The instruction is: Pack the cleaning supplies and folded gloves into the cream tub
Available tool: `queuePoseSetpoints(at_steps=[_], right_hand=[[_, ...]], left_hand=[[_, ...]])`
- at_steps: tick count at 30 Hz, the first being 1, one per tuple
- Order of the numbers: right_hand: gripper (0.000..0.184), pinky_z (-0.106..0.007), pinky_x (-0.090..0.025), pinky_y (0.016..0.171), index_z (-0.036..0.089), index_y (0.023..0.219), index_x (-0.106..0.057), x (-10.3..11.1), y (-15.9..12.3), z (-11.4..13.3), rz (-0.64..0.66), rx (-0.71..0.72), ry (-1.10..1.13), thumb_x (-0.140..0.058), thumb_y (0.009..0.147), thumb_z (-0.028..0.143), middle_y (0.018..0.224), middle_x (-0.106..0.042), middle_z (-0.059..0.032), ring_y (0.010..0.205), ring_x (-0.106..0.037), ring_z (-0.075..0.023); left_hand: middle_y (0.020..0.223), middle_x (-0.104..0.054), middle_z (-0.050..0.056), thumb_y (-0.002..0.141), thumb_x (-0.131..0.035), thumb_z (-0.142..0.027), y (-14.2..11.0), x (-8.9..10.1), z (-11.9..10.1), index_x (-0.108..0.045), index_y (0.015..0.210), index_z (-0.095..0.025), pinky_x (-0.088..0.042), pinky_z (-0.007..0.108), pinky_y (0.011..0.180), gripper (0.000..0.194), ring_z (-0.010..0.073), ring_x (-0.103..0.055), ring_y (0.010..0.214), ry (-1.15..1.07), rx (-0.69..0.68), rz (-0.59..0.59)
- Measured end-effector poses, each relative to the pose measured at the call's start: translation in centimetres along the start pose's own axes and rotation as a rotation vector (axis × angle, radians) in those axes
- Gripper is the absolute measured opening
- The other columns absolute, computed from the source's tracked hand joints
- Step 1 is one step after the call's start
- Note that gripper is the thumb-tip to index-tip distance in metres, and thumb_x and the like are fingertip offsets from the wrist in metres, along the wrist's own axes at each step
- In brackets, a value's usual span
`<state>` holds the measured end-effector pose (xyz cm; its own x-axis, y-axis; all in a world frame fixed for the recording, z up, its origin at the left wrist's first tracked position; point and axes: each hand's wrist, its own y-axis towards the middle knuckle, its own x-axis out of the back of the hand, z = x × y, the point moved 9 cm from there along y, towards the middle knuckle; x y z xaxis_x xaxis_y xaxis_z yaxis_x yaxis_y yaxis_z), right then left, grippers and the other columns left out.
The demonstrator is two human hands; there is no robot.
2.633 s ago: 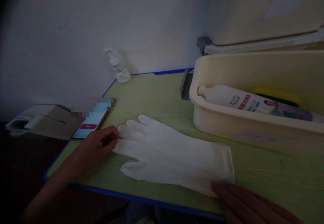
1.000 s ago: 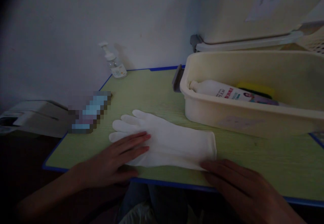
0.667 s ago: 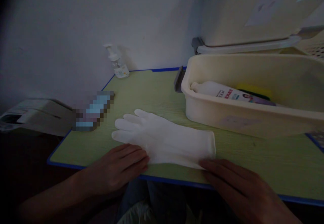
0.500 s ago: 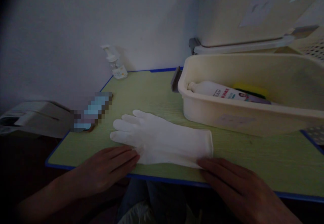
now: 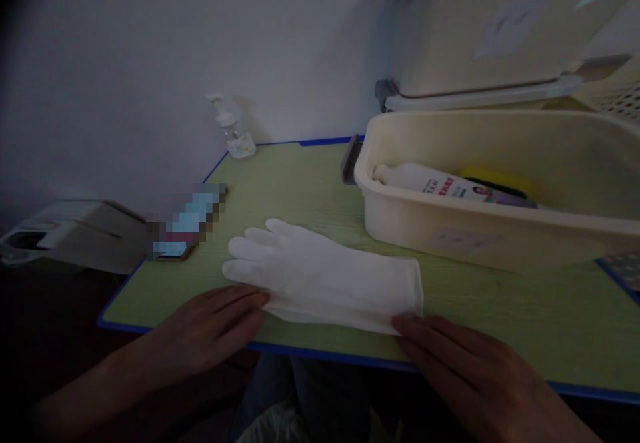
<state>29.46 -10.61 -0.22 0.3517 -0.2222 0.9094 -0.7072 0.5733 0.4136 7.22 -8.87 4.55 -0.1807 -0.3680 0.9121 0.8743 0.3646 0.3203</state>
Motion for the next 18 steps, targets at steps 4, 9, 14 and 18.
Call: queuePoseSetpoints(at_steps=[4, 9, 14, 18], right_hand=[[0.052, -0.029, -0.058, 0.079, 0.031, 0.142, -0.031, 0.0, 0.1, -0.2, 0.007, -0.015, 0.015, -0.039, 0.092, 0.02, 0.123, -0.062, 0.0004, 0.094, -0.067, -0.02], [0.053, -0.028, -0.058, 0.079, 0.029, 0.142, -0.032, 0.1, 0.1, -0.1, -0.025, 0.017, -0.016, -0.042, 0.09, 0.021, 0.123, -0.062, -0.0003, 0.093, -0.067, -0.0197], [0.054, -0.025, -0.055, 0.084, 0.029, 0.143, -0.031, 0.2, 0.4, 0.0, -0.025, 0.006, -0.02, -0.042, 0.091, 0.02, 0.123, -0.062, 0.0, 0.096, -0.066, -0.0181], [0.051, -0.026, -0.055, 0.087, 0.028, 0.14, -0.038, 0.3, 0.4, -0.1, -0.038, -0.002, 0.033, -0.044, 0.089, 0.02, 0.122, -0.062, -0.0012, 0.099, -0.065, -0.0188]], left_hand=[[0.088, -0.069, 0.01, 0.089, -0.036, -0.004, 0.0, -0.4, 0.6, -0.059, 0.081, -0.012, -0.055, 0.028, 0.075, 0.025, 0.0169, -0.063, 0.081, -0.073, 0.037, 0.008], [0.085, -0.068, 0.009, 0.089, -0.042, -0.012, -0.6, -0.9, 2.4, -0.06, 0.086, -0.013, -0.055, 0.027, 0.075, 0.018, 0.0161, -0.064, 0.08, -0.246, 0.207, -0.075], [0.079, -0.067, 0.002, 0.088, -0.046, -0.018, -2.0, -3.4, 5.0, -0.056, 0.087, -0.018, -0.052, 0.023, 0.066, 0.01, 0.0132, -0.064, 0.072, -0.456, 0.473, 0.034], [0.081, -0.068, -0.001, 0.084, -0.049, -0.016, -2.5, -3.9, 6.1, -0.055, 0.088, -0.02, -0.052, 0.021, 0.067, 0.008, 0.0127, -0.065, 0.073, -0.542, 0.583, 0.081]])
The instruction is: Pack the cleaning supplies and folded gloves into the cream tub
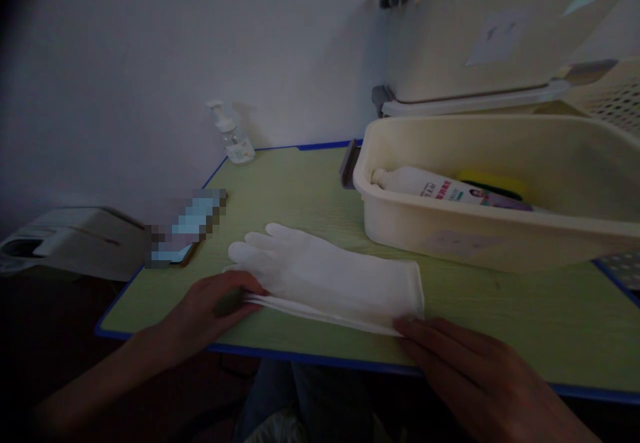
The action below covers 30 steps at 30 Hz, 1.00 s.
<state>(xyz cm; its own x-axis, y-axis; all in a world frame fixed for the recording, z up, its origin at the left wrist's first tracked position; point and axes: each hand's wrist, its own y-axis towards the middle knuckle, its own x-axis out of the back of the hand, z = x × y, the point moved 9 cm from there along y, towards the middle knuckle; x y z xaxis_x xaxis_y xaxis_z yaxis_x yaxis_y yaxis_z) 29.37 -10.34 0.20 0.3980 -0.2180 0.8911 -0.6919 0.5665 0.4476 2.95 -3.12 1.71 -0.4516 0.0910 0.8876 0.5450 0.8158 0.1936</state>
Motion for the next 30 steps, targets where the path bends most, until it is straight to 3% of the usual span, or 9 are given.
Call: queuePoseSetpoints(at_steps=[4, 13, 18, 22, 26, 30], right_hand=[[0.053, -0.03, -0.054, 0.09, 0.028, 0.139, -0.041, -0.2, -0.2, -0.3, -0.012, -0.01, 0.04, -0.049, 0.087, 0.02, 0.123, -0.062, -0.0021, 0.104, -0.063, -0.0214], [0.047, -0.024, -0.055, 0.086, 0.034, 0.134, -0.047, -0.3, 0.0, -0.9, 0.004, -0.074, 0.149, -0.045, 0.089, 0.02, 0.118, -0.065, 0.0013, 0.094, -0.067, -0.0182], [0.038, -0.024, -0.055, 0.086, 0.032, 0.123, -0.056, -0.1, 0.4, -1.1, 0.003, -0.146, 0.138, -0.043, 0.089, 0.021, 0.115, -0.066, 0.0016, 0.094, -0.067, -0.0172], [0.039, -0.026, -0.054, 0.088, 0.026, 0.124, -0.054, 0.6, 1.1, 0.1, -0.076, -0.027, -0.007, -0.047, 0.086, 0.018, 0.114, -0.067, -0.0011, 0.096, -0.066, -0.0177], [0.034, -0.026, -0.055, 0.084, 0.022, 0.119, -0.056, 0.4, 1.1, 0.7, -0.051, 0.032, -0.118, -0.047, 0.087, 0.02, 0.11, -0.068, -0.0025, 0.092, -0.067, -0.0176], [0.034, -0.025, -0.057, 0.079, 0.021, 0.122, -0.054, -0.1, 0.4, 0.0, 0.001, -0.101, -0.169, -0.043, 0.09, 0.023, 0.11, -0.067, -0.0039, 0.09, -0.067, -0.0167]], left_hand=[[0.087, -0.068, 0.001, 0.088, -0.046, -0.016, -0.3, 0.2, -0.4, -0.056, 0.094, -0.019, -0.052, 0.021, 0.072, 0.012, 0.0129, -0.065, 0.08, 0.014, -0.077, -0.002], [0.086, -0.069, 0.0, 0.094, -0.041, -0.022, -0.5, 0.3, 0.2, -0.059, 0.094, -0.019, -0.051, 0.018, 0.071, 0.018, 0.0107, -0.066, 0.079, -0.007, -0.123, 0.055], [0.089, -0.07, 0.002, 0.096, -0.036, -0.021, -1.0, 0.7, -1.1, -0.059, 0.104, -0.019, -0.052, 0.021, 0.074, 0.024, 0.0114, -0.066, 0.08, 0.085, -0.287, 0.001], [0.095, -0.07, 0.006, 0.096, -0.034, -0.02, -1.2, 1.1, -2.5, -0.058, 0.111, -0.016, -0.052, 0.023, 0.077, 0.028, 0.0131, -0.065, 0.085, 0.134, -0.391, -0.067], [0.093, -0.067, 0.006, 0.095, -0.038, -0.017, -0.7, 0.8, -2.9, -0.061, 0.098, -0.015, -0.052, 0.023, 0.078, 0.024, 0.0128, -0.063, 0.085, 0.107, -0.346, -0.048], [0.096, -0.063, 0.006, 0.092, -0.042, -0.012, -0.4, 0.3, -3.0, -0.06, 0.091, -0.016, -0.05, 0.023, 0.081, 0.018, 0.0128, -0.059, 0.09, 0.086, -0.309, 0.007]])
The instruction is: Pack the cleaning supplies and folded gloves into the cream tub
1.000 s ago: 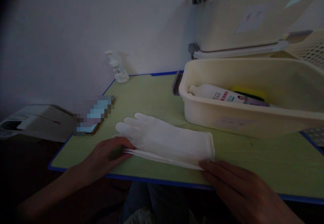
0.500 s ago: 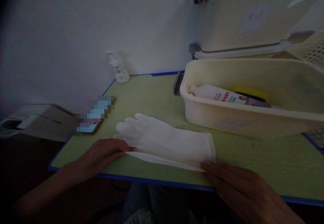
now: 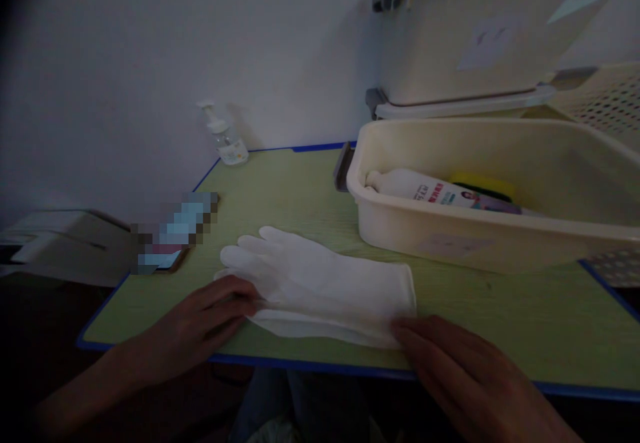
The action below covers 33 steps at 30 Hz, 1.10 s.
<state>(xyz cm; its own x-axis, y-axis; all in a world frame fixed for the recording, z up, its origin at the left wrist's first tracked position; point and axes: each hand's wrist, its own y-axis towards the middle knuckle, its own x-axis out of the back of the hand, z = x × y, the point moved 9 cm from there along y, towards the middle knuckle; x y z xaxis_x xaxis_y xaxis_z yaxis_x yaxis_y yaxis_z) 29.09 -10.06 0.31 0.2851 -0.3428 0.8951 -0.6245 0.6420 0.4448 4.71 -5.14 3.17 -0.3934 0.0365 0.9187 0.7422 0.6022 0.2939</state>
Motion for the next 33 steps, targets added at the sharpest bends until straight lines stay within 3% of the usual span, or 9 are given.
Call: queuePoseSetpoints(at_steps=[3, 7, 10, 15, 18, 24, 28, 33], right_hand=[[0.032, -0.025, -0.056, 0.082, 0.02, 0.119, -0.054, 0.4, 0.5, -0.1, -0.004, -0.051, -0.005, -0.04, 0.091, 0.022, 0.116, -0.064, -0.0059, 0.093, -0.066, -0.0165], [0.022, -0.027, -0.055, 0.085, 0.019, 0.102, -0.06, 2.0, 2.4, 1.0, -0.079, 0.054, 0.021, -0.042, 0.089, 0.018, 0.107, -0.068, -0.0059, 0.095, -0.066, -0.0177], [0.021, -0.027, -0.056, 0.083, 0.018, 0.099, -0.06, 2.8, 3.1, 1.3, -0.117, 0.076, 0.028, -0.043, 0.087, 0.014, 0.098, -0.071, -0.007, 0.093, -0.067, -0.0181], [0.02, -0.026, -0.057, 0.079, 0.018, 0.098, -0.061, 2.4, 2.1, 0.7, -0.111, 0.053, 0.087, -0.047, 0.085, 0.014, 0.096, -0.072, -0.0062, 0.09, -0.068, -0.0174], [0.023, -0.025, -0.057, 0.079, 0.02, 0.102, -0.06, 1.7, 1.6, -0.1, -0.089, -0.017, 0.145, -0.048, 0.083, 0.014, 0.098, -0.071, -0.0049, 0.089, -0.068, -0.0166], [0.022, -0.023, -0.058, 0.068, 0.024, 0.102, -0.059, 1.8, 2.4, -1.3, -0.105, -0.165, 0.206, -0.046, 0.085, 0.02, 0.092, -0.072, -0.0013, 0.077, -0.07, -0.0163], [0.017, -0.019, -0.056, 0.059, 0.026, 0.095, -0.057, 1.7, 3.9, -2.4, -0.041, -0.347, 0.318, -0.042, 0.088, 0.021, 0.081, -0.072, 0.0018, 0.067, -0.069, -0.0139], [0.012, -0.02, -0.048, 0.041, 0.025, 0.083, -0.05, 1.1, 5.4, -3.9, -0.002, -0.529, 0.421, -0.039, 0.089, 0.024, 0.06, -0.067, 0.0041, 0.048, -0.064, -0.0143]], left_hand=[[0.099, -0.062, 0.007, 0.089, -0.044, -0.008, 0.2, 0.5, -0.4, -0.059, 0.088, -0.016, -0.048, 0.025, 0.086, 0.017, 0.0138, -0.056, 0.096, 0.016, -0.034, -0.027], [0.102, -0.062, 0.008, 0.086, -0.045, -0.004, 0.5, 1.2, -0.5, -0.059, 0.084, -0.016, -0.048, 0.029, 0.089, 0.018, 0.0156, -0.054, 0.102, 0.057, -0.04, -0.053], [0.113, -0.062, 0.008, 0.085, -0.043, -0.004, 0.5, 0.9, -0.6, -0.059, 0.086, -0.017, -0.045, 0.032, 0.096, 0.021, 0.0165, -0.052, 0.114, 0.077, -0.063, 0.004], [0.112, -0.067, 0.006, 0.087, -0.04, -0.007, 0.4, 0.0, -0.5, -0.055, 0.106, -0.017, -0.048, 0.027, 0.094, 0.026, 0.013, -0.06, 0.107, 0.058, -0.048, 0.096], [0.114, -0.066, 0.004, 0.091, -0.038, -0.013, 0.4, 0.1, 0.2, -0.051, 0.113, -0.019, -0.05, 0.024, 0.091, 0.027, 0.0125, -0.061, 0.105, 0.011, 0.047, 0.119], [0.106, -0.065, 0.002, 0.094, -0.032, -0.025, 1.1, -0.2, 2.8, -0.052, 0.105, -0.022, -0.048, 0.026, 0.087, 0.023, 0.0134, -0.061, 0.098, -0.204, 0.326, 0.276], [0.091, -0.059, 0.001, 0.092, -0.036, -0.033, 2.3, -0.6, 5.3, -0.051, 0.094, -0.02, -0.045, 0.028, 0.076, 0.02, 0.0144, -0.057, 0.084, -0.334, 0.497, 0.29], [0.072, -0.053, -0.003, 0.086, -0.042, -0.035, 4.3, -2.5, 7.1, -0.042, 0.083, -0.02, -0.042, 0.024, 0.061, 0.016, 0.0117, -0.052, 0.066, -0.637, 0.61, 0.299]])
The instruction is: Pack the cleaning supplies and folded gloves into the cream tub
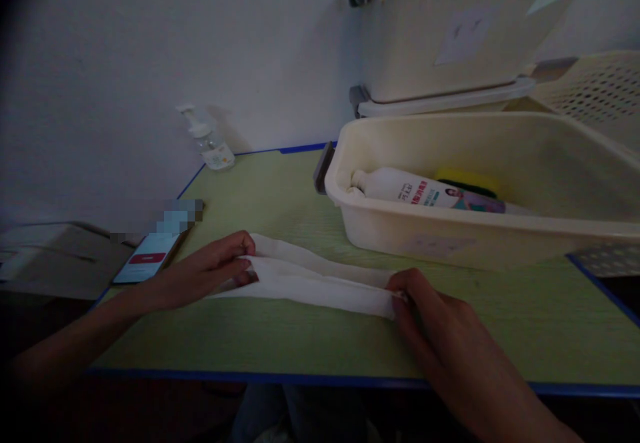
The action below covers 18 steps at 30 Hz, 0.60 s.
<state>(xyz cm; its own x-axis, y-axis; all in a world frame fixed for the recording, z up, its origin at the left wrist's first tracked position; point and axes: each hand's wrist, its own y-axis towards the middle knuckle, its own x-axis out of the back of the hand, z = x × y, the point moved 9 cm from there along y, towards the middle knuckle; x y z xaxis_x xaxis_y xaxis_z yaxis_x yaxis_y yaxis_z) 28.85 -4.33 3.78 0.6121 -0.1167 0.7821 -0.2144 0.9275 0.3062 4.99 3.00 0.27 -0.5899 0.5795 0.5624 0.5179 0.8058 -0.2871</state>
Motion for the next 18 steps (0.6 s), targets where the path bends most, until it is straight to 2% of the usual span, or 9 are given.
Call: queuePoseSetpoints(at_steps=[3, 6, 9, 12, 14, 16, 18], right_hand=[[0.011, -0.022, -0.044, 0.038, 0.024, 0.082, -0.047, -0.6, 0.7, -0.8, 0.005, -0.079, 0.019, -0.038, 0.087, 0.026, 0.054, -0.064, 0.0025, 0.045, -0.062, -0.0163], [0.011, -0.024, -0.04, 0.038, 0.024, 0.081, -0.046, -0.9, 0.9, -1.1, -0.051, -0.113, -0.011, -0.037, 0.086, 0.025, 0.05, -0.059, 0.0024, 0.039, -0.057, -0.0158], [0.01, -0.024, -0.039, 0.039, 0.023, 0.083, -0.047, -0.8, 0.5, -1.0, -0.122, -0.136, -0.044, -0.037, 0.086, 0.024, 0.049, -0.056, 0.0033, 0.039, -0.055, -0.015], [0.011, -0.024, -0.043, 0.042, 0.024, 0.085, -0.047, -0.9, 0.2, -1.4, -0.111, -0.19, -0.032, -0.037, 0.088, 0.024, 0.051, -0.059, 0.0034, 0.042, -0.058, -0.0157], [0.01, -0.023, -0.044, 0.041, 0.025, 0.086, -0.048, -0.8, 0.1, -1.3, -0.1, -0.158, -0.02, -0.039, 0.088, 0.026, 0.054, -0.062, 0.004, 0.043, -0.06, -0.0155], [0.008, -0.02, -0.046, 0.039, 0.026, 0.087, -0.049, -0.4, 0.0, -0.7, -0.102, -0.055, -0.033, -0.041, 0.089, 0.027, 0.059, -0.066, 0.0048, 0.047, -0.064, -0.0146], [0.009, -0.018, -0.049, 0.041, 0.027, 0.09, -0.051, 0.0, -0.8, -0.3, -0.112, 0.058, -0.077, -0.042, 0.09, 0.028, 0.065, -0.069, 0.0052, 0.051, -0.066, -0.0138]], left_hand=[[0.071, -0.058, -0.003, 0.084, -0.041, -0.031, 1.3, -0.4, 0.6, -0.039, 0.083, -0.02, -0.041, 0.022, 0.056, 0.012, 0.0108, -0.054, 0.059, -0.098, 0.102, 0.025], [0.069, -0.06, -0.003, 0.083, -0.04, -0.028, 2.1, -0.6, 0.8, -0.038, 0.084, -0.02, -0.036, 0.019, 0.048, 0.008, 0.0096, -0.053, 0.052, -0.081, 0.17, 0.025], [0.066, -0.059, -0.004, 0.084, -0.04, -0.026, 2.5, -0.7, 0.9, -0.039, 0.085, -0.02, -0.032, 0.018, 0.045, 0.006, 0.0081, -0.05, 0.048, -0.076, 0.175, 0.015], [0.066, -0.058, -0.004, 0.083, -0.041, -0.028, 2.4, -0.7, 1.3, -0.038, 0.085, -0.02, -0.034, 0.017, 0.046, 0.008, 0.008, -0.052, 0.05, -0.145, 0.159, 0.018], [0.064, -0.056, -0.005, 0.083, -0.042, -0.029, 2.1, -0.7, 1.5, -0.038, 0.085, -0.02, -0.038, 0.019, 0.048, 0.011, 0.0088, -0.054, 0.052, -0.197, 0.148, 0.029], [0.064, -0.055, -0.005, 0.084, -0.043, -0.031, 1.5, -0.5, 1.2, -0.04, 0.086, -0.02, -0.041, 0.02, 0.052, 0.013, 0.0097, -0.055, 0.056, -0.202, 0.11, 0.034], [0.065, -0.054, -0.005, 0.085, -0.044, -0.033, 0.5, -0.1, 0.6, -0.043, 0.087, -0.02, -0.041, 0.02, 0.052, 0.014, 0.01, -0.055, 0.059, -0.085, 0.05, 0.005]])
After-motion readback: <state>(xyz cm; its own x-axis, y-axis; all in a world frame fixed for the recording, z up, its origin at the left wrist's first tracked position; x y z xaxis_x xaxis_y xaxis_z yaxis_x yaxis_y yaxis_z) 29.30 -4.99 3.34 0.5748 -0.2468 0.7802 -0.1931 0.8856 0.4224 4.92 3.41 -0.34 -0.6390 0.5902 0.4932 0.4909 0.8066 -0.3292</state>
